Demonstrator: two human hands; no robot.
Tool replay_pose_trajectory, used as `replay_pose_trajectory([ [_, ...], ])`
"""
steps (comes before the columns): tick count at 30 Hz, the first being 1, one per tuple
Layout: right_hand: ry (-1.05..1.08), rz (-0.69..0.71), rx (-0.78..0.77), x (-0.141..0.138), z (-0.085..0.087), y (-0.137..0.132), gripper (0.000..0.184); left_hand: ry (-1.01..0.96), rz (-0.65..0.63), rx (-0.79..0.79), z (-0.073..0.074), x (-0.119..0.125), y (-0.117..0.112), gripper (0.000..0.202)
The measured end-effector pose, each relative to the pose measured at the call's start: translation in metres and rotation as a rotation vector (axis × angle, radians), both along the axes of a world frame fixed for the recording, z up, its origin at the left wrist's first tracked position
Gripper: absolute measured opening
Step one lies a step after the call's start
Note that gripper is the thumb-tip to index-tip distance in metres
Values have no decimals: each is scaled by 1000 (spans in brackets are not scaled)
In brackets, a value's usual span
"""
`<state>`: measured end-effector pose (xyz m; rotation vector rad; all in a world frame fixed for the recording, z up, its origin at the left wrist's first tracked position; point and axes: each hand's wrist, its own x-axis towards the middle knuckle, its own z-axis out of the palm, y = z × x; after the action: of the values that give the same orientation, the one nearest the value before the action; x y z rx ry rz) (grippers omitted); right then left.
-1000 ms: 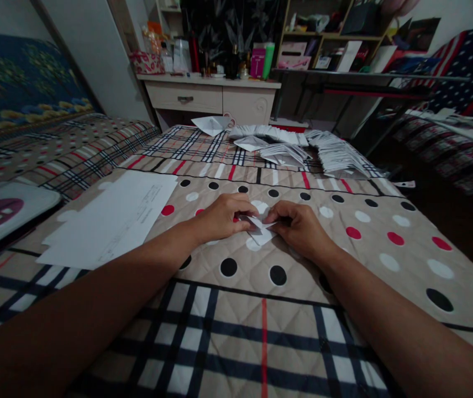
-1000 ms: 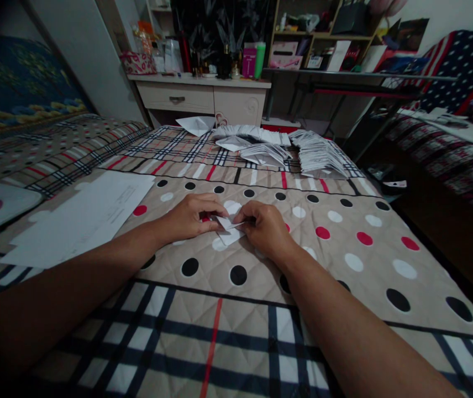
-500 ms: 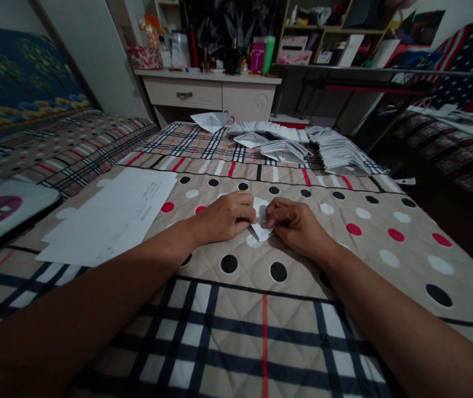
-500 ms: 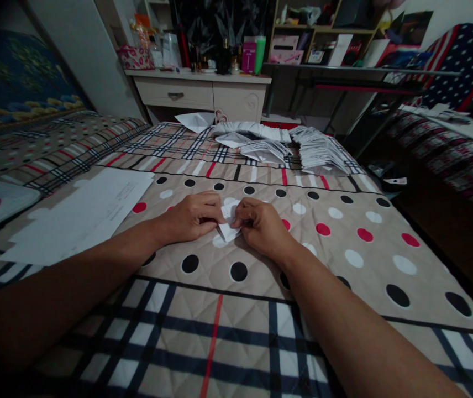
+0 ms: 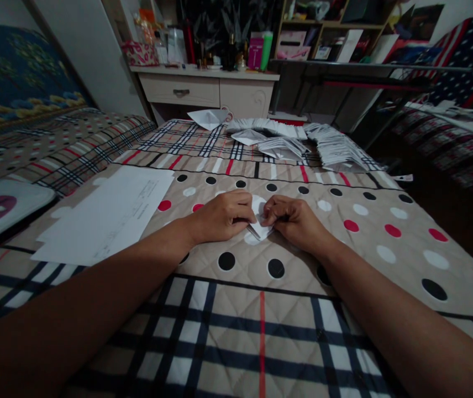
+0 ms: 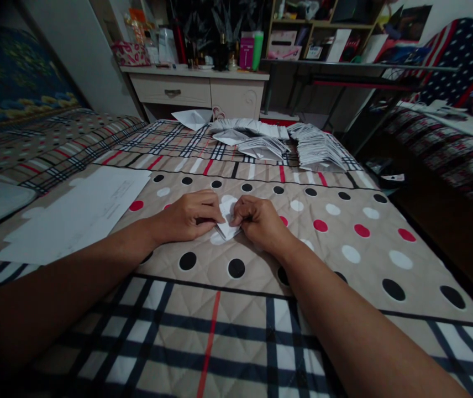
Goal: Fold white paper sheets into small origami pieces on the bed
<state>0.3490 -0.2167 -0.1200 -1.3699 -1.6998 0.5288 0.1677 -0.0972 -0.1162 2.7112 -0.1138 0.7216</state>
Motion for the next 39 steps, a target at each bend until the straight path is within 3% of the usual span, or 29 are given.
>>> replay_pose_trajectory([
  [6,-16,7,-7,-1,0,0,27,34,-53,-78,5,-4,-4,18],
  [9,-27,16,-23,-3,3,0,25,63,-20,-158,5,-2,-7,13],
  [14,-39,28,-65,-4,8,-3,18,42,220,-322,-5,6,-9,7],
  [19,-126,-6,-41,-6,8,-4,13,115,534,-319,-6,6,-8,55],
  [22,-166,-62,26,-7,5,-4,12,214,613,-350,-4,4,-7,57],
  [24,-151,-127,76,-7,2,-3,16,233,622,-398,-4,4,-6,53],
  [29,7,-264,16,-3,-4,0,55,115,513,-616,-8,7,-6,34],
  [33,188,-251,-190,-4,1,-1,30,-55,460,-854,-2,10,-11,33],
  [39,412,-200,-266,-7,8,-3,40,-188,480,-1038,3,13,-14,35],
])
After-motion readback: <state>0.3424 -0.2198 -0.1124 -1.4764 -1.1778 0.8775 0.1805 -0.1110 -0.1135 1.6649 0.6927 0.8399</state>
